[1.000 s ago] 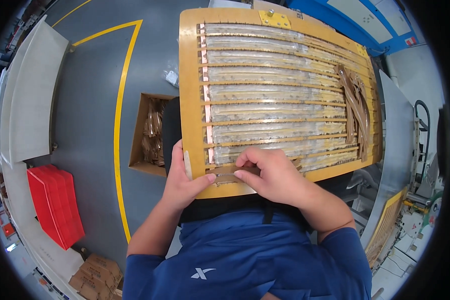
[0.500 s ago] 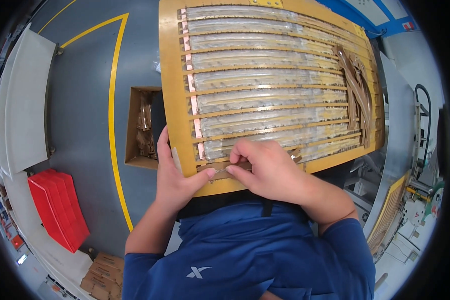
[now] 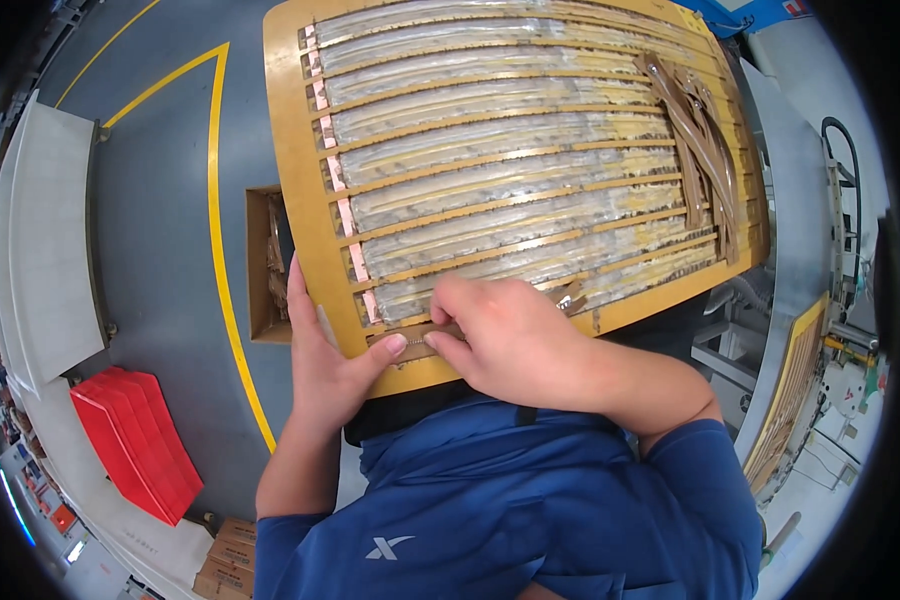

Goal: The person is aligning zipper sliders and tape on a yellow mounting template for industrial processing.

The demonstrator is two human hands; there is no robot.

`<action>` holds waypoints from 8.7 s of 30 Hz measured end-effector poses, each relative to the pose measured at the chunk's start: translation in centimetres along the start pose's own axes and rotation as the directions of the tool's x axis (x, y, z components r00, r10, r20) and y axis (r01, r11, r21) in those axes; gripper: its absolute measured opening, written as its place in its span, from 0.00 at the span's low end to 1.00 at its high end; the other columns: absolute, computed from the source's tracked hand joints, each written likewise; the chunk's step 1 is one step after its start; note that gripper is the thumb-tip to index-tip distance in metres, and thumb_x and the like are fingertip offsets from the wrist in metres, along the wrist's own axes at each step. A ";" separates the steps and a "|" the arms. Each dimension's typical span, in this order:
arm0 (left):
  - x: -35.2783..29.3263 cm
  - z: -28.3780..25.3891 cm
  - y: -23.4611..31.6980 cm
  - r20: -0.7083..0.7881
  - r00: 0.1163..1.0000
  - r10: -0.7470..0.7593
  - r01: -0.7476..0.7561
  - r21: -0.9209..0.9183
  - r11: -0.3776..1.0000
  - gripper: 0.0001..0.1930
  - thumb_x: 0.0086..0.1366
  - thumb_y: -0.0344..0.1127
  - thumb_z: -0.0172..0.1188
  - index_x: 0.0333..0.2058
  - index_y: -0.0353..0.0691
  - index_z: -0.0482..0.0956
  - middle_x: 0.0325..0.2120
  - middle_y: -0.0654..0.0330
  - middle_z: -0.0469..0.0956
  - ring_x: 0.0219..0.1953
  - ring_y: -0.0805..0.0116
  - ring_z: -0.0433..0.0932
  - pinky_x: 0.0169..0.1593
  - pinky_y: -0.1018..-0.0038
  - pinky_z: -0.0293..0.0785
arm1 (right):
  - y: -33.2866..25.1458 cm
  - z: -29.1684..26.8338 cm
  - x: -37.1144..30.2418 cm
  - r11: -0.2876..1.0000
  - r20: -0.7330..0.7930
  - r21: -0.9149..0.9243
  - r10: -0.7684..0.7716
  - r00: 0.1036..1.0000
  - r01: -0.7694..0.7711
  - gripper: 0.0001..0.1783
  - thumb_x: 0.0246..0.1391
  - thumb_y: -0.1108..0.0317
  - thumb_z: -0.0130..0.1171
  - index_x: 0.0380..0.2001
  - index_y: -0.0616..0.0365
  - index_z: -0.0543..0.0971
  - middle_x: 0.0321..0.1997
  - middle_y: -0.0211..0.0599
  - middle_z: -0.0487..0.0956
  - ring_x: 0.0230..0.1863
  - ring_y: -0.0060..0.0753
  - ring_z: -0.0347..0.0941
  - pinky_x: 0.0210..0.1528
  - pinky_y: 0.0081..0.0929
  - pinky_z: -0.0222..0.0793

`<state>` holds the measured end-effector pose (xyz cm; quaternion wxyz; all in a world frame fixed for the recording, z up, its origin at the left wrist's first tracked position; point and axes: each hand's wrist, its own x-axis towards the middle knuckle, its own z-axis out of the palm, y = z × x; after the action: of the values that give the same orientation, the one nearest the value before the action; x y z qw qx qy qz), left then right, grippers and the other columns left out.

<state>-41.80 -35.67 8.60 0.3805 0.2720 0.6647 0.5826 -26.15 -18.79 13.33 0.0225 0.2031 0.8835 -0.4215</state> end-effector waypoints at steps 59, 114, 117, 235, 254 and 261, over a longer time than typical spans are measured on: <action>-0.4 0.7 0.6 -0.087 0.995 -0.054 0.059 0.057 0.997 0.70 0.49 0.28 0.81 0.79 0.37 0.34 0.75 0.48 0.55 0.72 0.56 0.64 0.72 0.59 0.67 | 4.3 -2.0 -4.7 0.844 0.126 -0.228 -0.469 0.874 0.486 0.26 0.62 0.57 0.64 0.60 0.57 0.81 0.71 0.34 0.75 0.77 0.42 0.63 0.78 0.48 0.57; -0.4 0.2 0.0 0.013 1.000 0.026 -0.026 -0.006 1.000 0.66 0.54 0.30 0.75 0.79 0.35 0.30 0.74 0.45 0.55 0.74 0.53 0.59 0.75 0.59 0.59 | 8.6 -16.7 -8.0 0.953 -0.132 0.302 0.062 0.989 -0.019 0.15 0.56 0.82 0.63 0.47 0.64 0.87 0.42 0.38 0.86 0.45 0.33 0.83 0.50 0.27 0.75; -0.5 -0.3 -0.2 0.019 0.999 0.040 -0.041 0.045 0.998 0.66 0.55 0.29 0.75 0.79 0.37 0.31 0.74 0.45 0.55 0.74 0.53 0.60 0.74 0.59 0.61 | 5.8 -12.6 -3.9 0.986 -0.126 -0.088 -0.152 0.980 0.142 0.10 0.56 0.78 0.67 0.42 0.60 0.87 0.38 0.40 0.85 0.42 0.44 0.82 0.50 0.32 0.76; 2.4 0.1 0.1 -0.109 0.992 0.060 -0.028 0.274 0.961 0.57 0.61 0.27 0.69 0.79 0.32 0.37 0.72 0.45 0.60 0.71 0.56 0.65 0.72 0.64 0.62 | 10.9 -11.6 -5.9 0.851 0.033 -0.403 -0.356 0.934 0.338 0.15 0.59 0.54 0.69 0.43 0.49 0.90 0.55 0.24 0.87 0.70 0.41 0.72 0.74 0.49 0.61; 2.3 -0.5 -2.0 -0.150 0.977 0.148 -0.151 -0.005 0.989 0.49 0.66 0.25 0.60 0.79 0.36 0.41 0.75 0.48 0.55 0.73 0.55 0.61 0.76 0.63 0.55 | 4.0 -2.9 1.0 0.830 0.038 -0.201 -0.523 0.851 0.520 0.20 0.57 0.59 0.67 0.48 0.62 0.83 0.56 0.43 0.81 0.67 0.51 0.71 0.72 0.50 0.63; 2.5 0.3 -0.7 -0.114 0.990 0.083 -0.082 0.018 0.996 0.58 0.55 0.27 0.71 0.79 0.36 0.42 0.74 0.49 0.57 0.73 0.54 0.61 0.76 0.61 0.56 | 15.0 -16.7 -3.3 0.835 -0.744 -0.204 0.208 0.635 -0.512 0.14 0.59 0.62 0.67 0.43 0.60 0.84 0.46 0.50 0.82 0.51 0.55 0.79 0.55 0.47 0.76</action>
<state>-42.92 -33.61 7.38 0.3153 0.2679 0.6776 0.6080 -15.24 1.16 13.74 -0.1844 0.5128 0.8310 -0.1119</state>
